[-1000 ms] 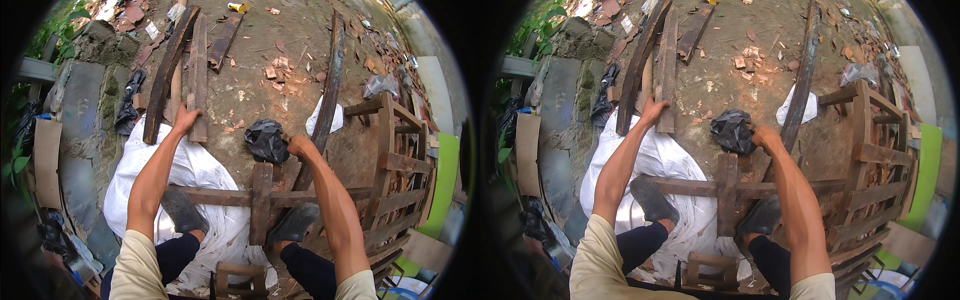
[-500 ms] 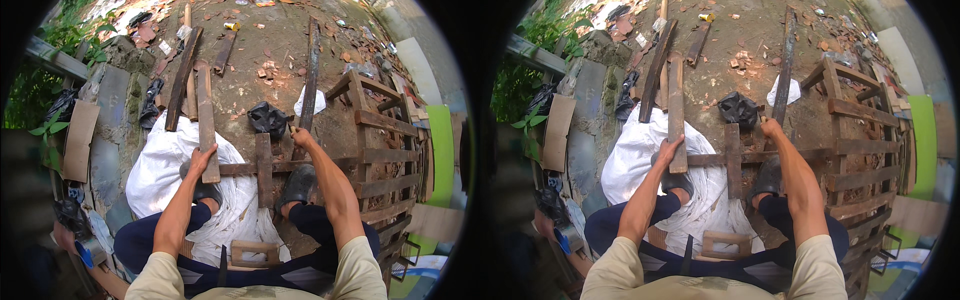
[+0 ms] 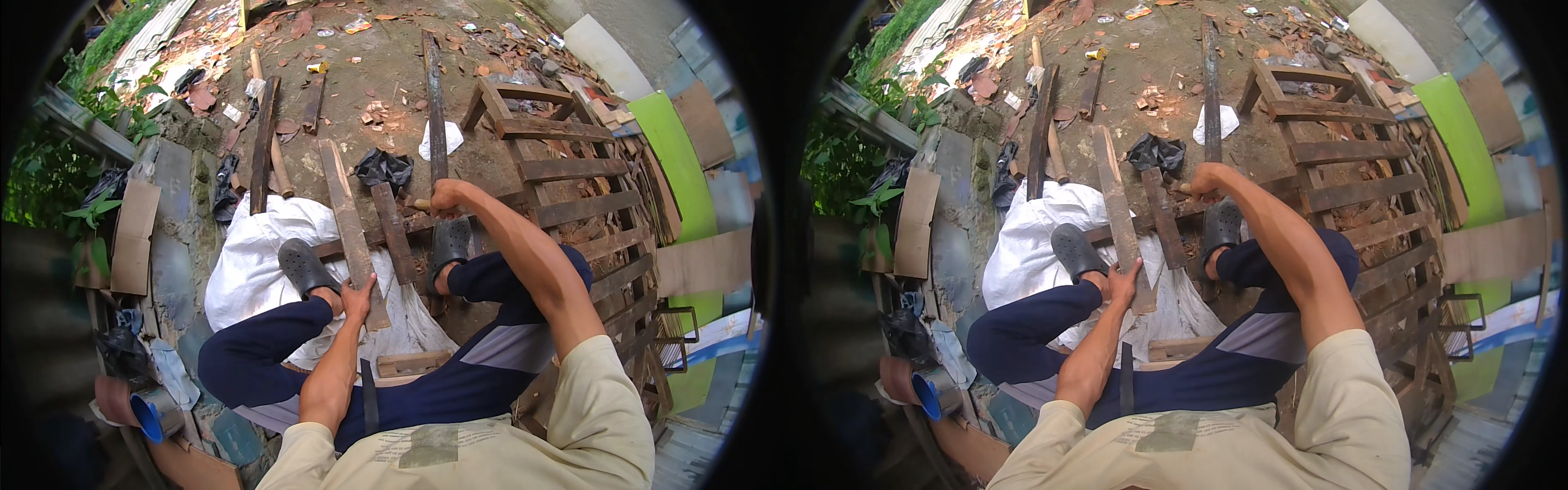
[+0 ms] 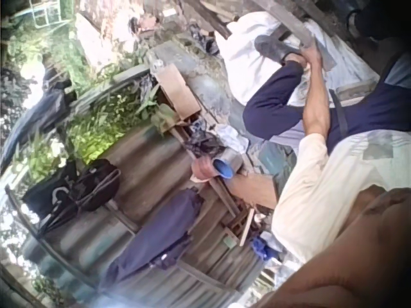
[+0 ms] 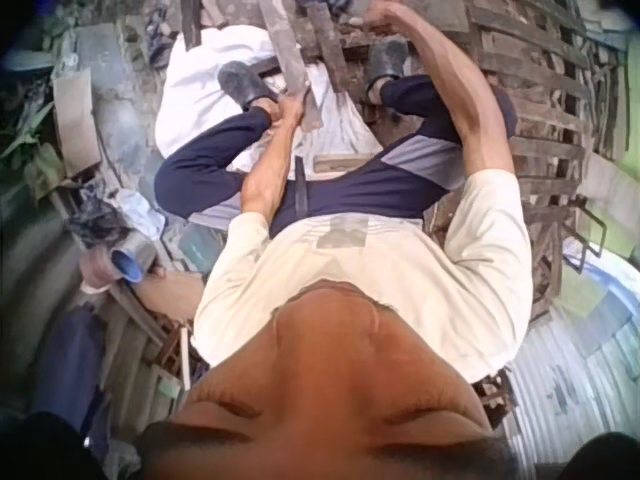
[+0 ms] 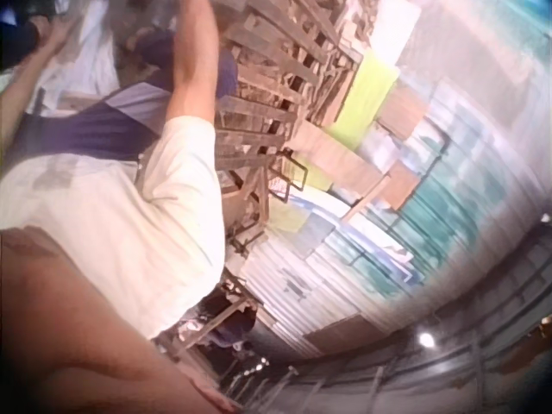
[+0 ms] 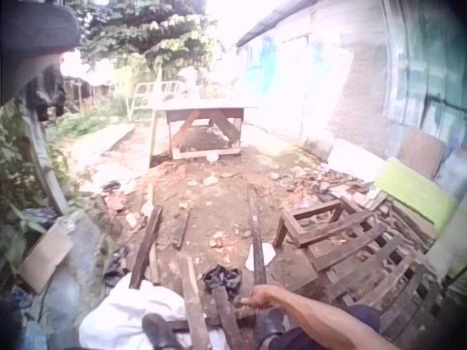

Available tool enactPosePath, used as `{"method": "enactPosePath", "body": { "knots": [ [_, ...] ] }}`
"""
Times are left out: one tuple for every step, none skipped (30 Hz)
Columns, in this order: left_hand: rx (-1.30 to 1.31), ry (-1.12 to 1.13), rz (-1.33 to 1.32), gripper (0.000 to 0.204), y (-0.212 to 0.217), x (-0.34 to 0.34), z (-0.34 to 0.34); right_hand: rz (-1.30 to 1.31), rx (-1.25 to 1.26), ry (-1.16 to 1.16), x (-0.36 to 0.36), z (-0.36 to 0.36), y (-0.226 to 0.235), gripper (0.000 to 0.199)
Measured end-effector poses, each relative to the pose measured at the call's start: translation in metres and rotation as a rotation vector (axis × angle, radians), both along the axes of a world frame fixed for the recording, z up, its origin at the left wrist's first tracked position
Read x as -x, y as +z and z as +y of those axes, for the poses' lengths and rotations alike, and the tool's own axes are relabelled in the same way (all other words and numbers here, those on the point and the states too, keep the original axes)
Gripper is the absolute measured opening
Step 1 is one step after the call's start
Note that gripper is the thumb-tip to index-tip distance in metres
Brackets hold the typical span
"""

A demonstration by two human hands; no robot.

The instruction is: The person uses a hammer to pry apart and remove wooden slats from a wooden pallet. They repeatedly strike and lever the wood to separate the pieces, working on the pallet while sitting on the ground.

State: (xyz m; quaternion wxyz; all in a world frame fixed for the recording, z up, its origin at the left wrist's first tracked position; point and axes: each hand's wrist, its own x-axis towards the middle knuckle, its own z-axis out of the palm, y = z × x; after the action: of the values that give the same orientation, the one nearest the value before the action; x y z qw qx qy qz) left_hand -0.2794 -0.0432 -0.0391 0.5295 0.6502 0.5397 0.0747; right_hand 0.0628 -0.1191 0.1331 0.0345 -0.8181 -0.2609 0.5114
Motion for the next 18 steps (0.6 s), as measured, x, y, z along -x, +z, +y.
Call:
{"method": "enactPosePath", "body": {
  "knots": [
    [0.0, 0.006, 0.018, 0.099, -0.001, 0.007, -0.002, -0.022, -0.014, 0.055, 0.014, 0.002, 0.009, 0.015],
    [0.028, -0.008, 0.015, 0.099, 0.006, 0.007, -0.013, -0.108, -0.028, 0.169, 0.021, -0.008, 0.012, 0.022],
    [0.041, -0.014, 0.025, 0.099, 0.01, 0.009, -0.017, -0.264, -0.101, 0.294, 0.029, -0.014, 0.009, 0.025],
    [0.055, -0.019, 0.035, 0.099, 0.013, 0.011, -0.02, -0.421, -0.172, 0.421, 0.036, -0.02, 0.005, 0.027],
    [0.069, -0.026, 0.043, 0.098, 0.014, 0.012, -0.022, -0.579, -0.24, 0.547, 0.041, -0.026, -0.001, 0.03],
    [0.041, -0.047, 0.059, 0.097, 0.013, 0.015, -0.022, -0.581, -0.252, 0.54, 0.045, -0.026, -0.007, 0.037],
    [0.041, -0.058, 0.051, 0.098, 0.011, 0.011, -0.018, -0.492, -0.22, 0.445, 0.037, -0.025, -0.008, 0.038],
    [0.045, -0.063, 0.065, 0.099, 0.008, 0.018, -0.015, -0.38, -0.191, 0.354, 0.04, -0.023, -0.008, 0.038],
    [0.05, -0.07, 0.078, 0.1, 0.004, 0.023, -0.012, -0.268, -0.159, 0.264, 0.042, -0.02, -0.007, 0.038],
    [0.06, -0.072, 0.069, 0.101, 0.0, 0.025, -0.011, -0.097, -0.142, 0.066, 0.037, -0.021, -0.003, 0.042],
    [0.074, -0.081, 0.054, 0.101, -0.003, 0.024, -0.011, -0.067, -0.163, 0.022, 0.034, -0.023, -0.006, 0.043],
    [0.088, -0.091, 0.039, 0.102, -0.007, 0.023, -0.011, -0.037, -0.185, -0.023, 0.031, -0.025, -0.009, 0.043],
    [0.091, -0.091, 0.05, 0.102, -0.011, 0.021, -0.009, -0.009, -0.206, -0.069, 0.028, -0.026, -0.012, 0.044],
    [0.095, -0.09, 0.062, 0.103, -0.014, 0.021, -0.007, -0.044, -0.163, -0.03, 0.029, -0.021, -0.006, 0.041],
    [0.099, -0.089, 0.072, 0.104, -0.017, 0.021, -0.004, -0.055, -0.151, -0.006, 0.028, -0.015, -0.007, 0.04],
    [0.12, -0.092, 0.11, 0.104, -0.021, 0.02, 0.002, -0.066, -0.141, 0.018, 0.026, -0.01, -0.008, 0.039],
    [0.143, -0.098, 0.15, 0.105, -0.019, 0.017, 0.006, -0.076, -0.128, 0.039, 0.025, -0.006, -0.008, 0.038],
    [0.165, -0.104, 0.19, 0.106, -0.017, 0.012, 0.009, -0.051, -0.129, -0.02, 0.023, -0.002, -0.008, 0.034]
  ]
}}
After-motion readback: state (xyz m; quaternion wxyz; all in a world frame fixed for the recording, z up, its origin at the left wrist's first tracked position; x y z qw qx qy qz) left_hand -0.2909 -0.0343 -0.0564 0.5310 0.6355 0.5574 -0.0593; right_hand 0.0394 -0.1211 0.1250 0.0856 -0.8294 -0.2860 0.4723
